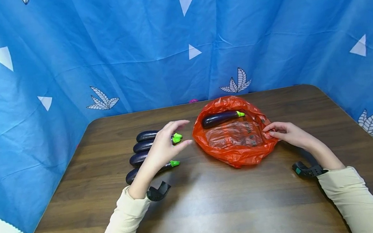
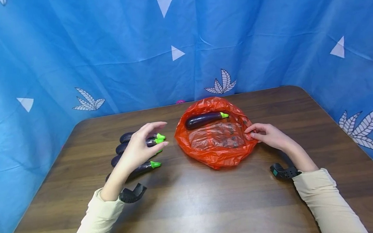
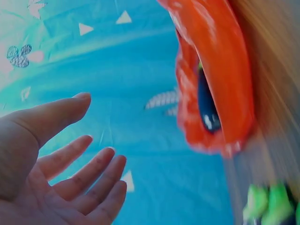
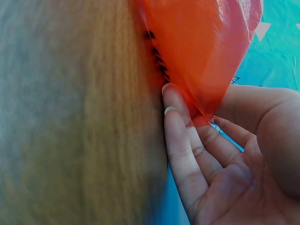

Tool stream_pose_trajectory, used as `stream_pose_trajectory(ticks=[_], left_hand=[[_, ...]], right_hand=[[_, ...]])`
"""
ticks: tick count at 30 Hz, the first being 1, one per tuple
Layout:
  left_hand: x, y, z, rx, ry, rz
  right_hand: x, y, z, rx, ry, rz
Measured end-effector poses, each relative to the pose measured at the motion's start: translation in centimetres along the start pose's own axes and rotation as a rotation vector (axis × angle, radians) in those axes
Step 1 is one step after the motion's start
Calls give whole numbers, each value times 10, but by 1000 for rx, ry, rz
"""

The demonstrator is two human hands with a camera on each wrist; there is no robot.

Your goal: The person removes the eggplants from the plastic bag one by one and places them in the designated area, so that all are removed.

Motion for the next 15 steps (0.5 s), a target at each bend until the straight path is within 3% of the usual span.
stream_pose_trajectory(ticks=[4, 7, 11, 15], left_hand=[[17, 31, 5, 48, -71, -8], [32, 55, -1, 54, -170, -13], [54, 82, -19, 25, -269, -20], [71, 100, -34, -35, -234, -22]], right_hand=[[-1, 0, -2, -5, 5, 4], [-2, 0, -2, -17, 9, 9], [-1, 0, -2, -28, 16, 6], [0, -1, 0, -19, 23, 3]])
Point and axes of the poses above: each hand's wrist, its own y-axis towards the middle knuckle, its own x-axis out of the palm, z = x × y, the point moved 9 cm from there along y, towards the middle knuckle, and after that the axes turned 13 degrees about -z, right-handed, at the moved point
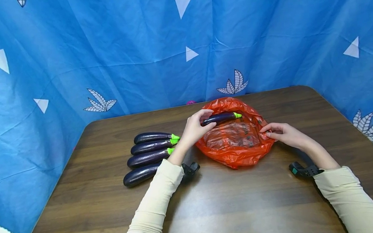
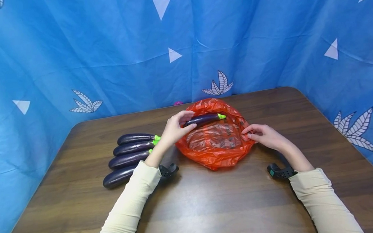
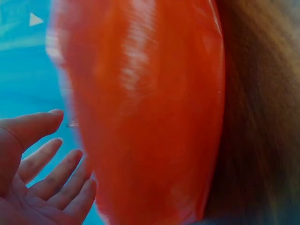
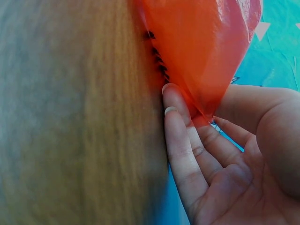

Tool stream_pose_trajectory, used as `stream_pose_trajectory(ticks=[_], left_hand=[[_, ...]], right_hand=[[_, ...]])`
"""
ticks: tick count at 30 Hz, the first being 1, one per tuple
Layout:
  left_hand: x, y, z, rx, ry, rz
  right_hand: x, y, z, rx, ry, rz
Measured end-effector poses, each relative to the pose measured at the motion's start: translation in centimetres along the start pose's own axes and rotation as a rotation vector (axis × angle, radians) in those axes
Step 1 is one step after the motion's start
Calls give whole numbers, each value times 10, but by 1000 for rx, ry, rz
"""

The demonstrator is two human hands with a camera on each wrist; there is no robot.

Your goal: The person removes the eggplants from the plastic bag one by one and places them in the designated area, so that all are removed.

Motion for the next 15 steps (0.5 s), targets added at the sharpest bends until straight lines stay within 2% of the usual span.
stream_pose_trajectory(ticks=[7, 15], left_hand=[[5, 13, -16, -95, 101, 22], [12, 20, -32, -158, 149, -12]], right_hand=[[0, 2, 0, 2, -7, 4], [0, 1, 0, -1, -28, 10]])
Point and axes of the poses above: each hand's wrist, its own y-axis towards the middle knuckle, its own x-axis out of the palm, z = x × y, the point moved 9 cm from there along y, towards the middle knuckle, and after that the axes turned 13 degrees about -z, right-handed, at the moved point
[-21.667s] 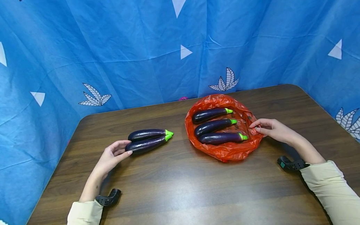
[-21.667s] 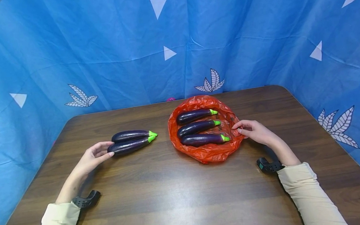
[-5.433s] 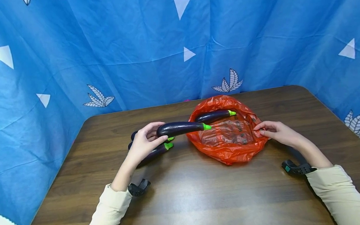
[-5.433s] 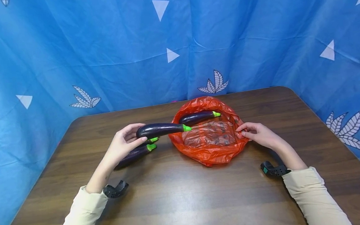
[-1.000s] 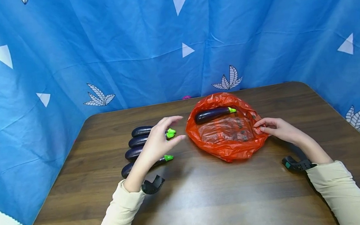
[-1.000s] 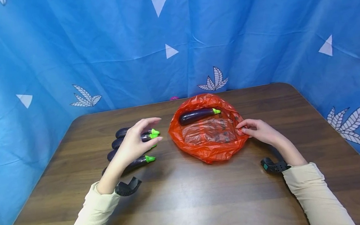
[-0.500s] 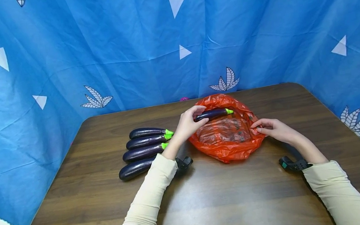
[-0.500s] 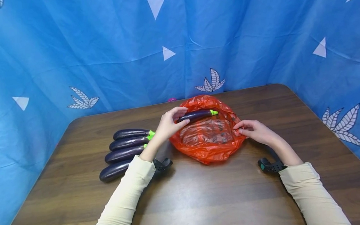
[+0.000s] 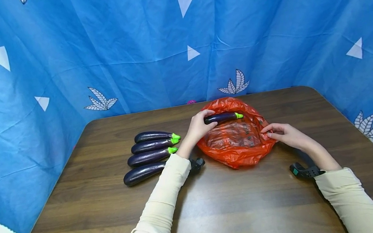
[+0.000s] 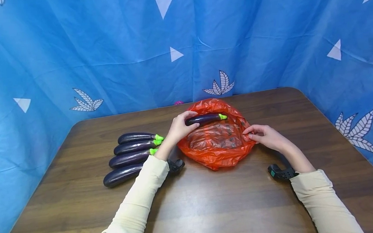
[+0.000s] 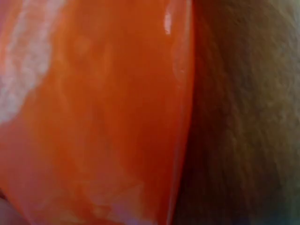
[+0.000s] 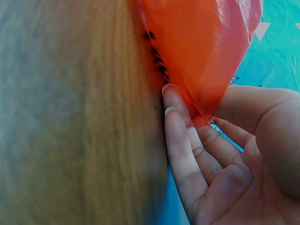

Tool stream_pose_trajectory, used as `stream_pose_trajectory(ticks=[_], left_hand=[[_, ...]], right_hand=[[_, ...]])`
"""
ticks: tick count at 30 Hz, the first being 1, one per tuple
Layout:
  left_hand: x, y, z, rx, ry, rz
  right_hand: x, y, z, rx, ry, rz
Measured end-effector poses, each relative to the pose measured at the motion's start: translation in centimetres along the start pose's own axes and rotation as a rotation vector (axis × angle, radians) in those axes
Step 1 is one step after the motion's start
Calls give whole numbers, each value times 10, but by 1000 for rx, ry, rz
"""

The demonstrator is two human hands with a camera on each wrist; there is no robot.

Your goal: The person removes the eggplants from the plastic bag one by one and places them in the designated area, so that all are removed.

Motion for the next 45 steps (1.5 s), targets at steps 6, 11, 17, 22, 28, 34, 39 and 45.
stream_pose_trajectory(ticks=[6, 11, 17, 22, 28, 34, 39, 45], left_hand=[[5, -1, -8, -33, 11, -35], [14, -1, -15, -71, 42, -91], [19, -1, -18, -89, 99, -121], [22, -1, -21, -110, 125, -124], [23, -1, -22, -115, 131, -120], [22, -4, -21, -110, 98, -105], [16, -6, -16, -97, 68, -68], [5, -7, -4, -52, 19, -36]], right_hand=[[0, 0, 2, 15, 2, -1], [-1, -1, 1, 14, 9, -3], [0, -1, -1, -12, 19, 2], [1, -1, -1, 5, 15, -7], [1, -1, 2, 16, 22, -10], [2, -1, 3, 25, 21, -10], [1, 0, 3, 22, 11, -8], [0, 0, 1, 18, 8, -11]])
Point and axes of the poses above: each hand's wrist, its own y-axis towards the middle knuckle, its own x-axis out of the palm, z = x × y, the point moved 9 cm from there along y, towards the middle knuckle, and after that the axes turned 13 degrees about -z, right-handed, at the moved point
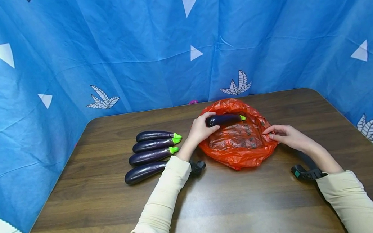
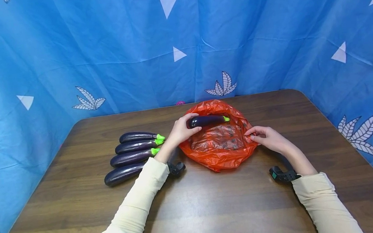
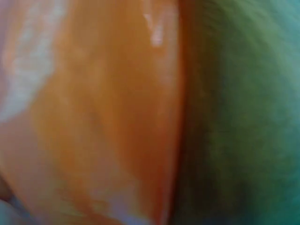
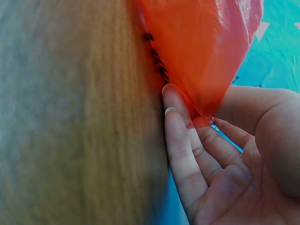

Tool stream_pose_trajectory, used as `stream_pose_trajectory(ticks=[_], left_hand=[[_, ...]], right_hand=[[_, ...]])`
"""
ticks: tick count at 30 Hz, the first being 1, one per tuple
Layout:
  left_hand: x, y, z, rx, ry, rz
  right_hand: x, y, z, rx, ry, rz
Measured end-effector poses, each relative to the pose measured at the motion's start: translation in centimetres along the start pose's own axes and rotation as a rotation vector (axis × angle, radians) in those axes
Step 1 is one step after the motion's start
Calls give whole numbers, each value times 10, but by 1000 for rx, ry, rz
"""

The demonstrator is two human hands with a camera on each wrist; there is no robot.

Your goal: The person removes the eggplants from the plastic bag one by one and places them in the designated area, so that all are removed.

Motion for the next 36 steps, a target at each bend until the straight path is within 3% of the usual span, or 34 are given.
stream_pose_trajectory(ticks=[7, 25, 36], left_hand=[[-19, -5, 18, 83, -75, 36], [-52, -27, 44, 159, -192, 54], [-82, -48, 45, 186, -230, 73]], right_hand=[[-1, -1, -2, -2, -10, 4], [1, -2, -3, -22, -8, 6], [1, -1, -2, -20, -3, 5]])
Point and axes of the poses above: each hand's wrist, its own y-axis towards the middle knuckle, its own x-axis out of the palm, z = x × y, the point moved 9 cm from there along y, towards the middle knuckle, and after that the axes turned 13 degrees about -z, right-handed, at the moved point
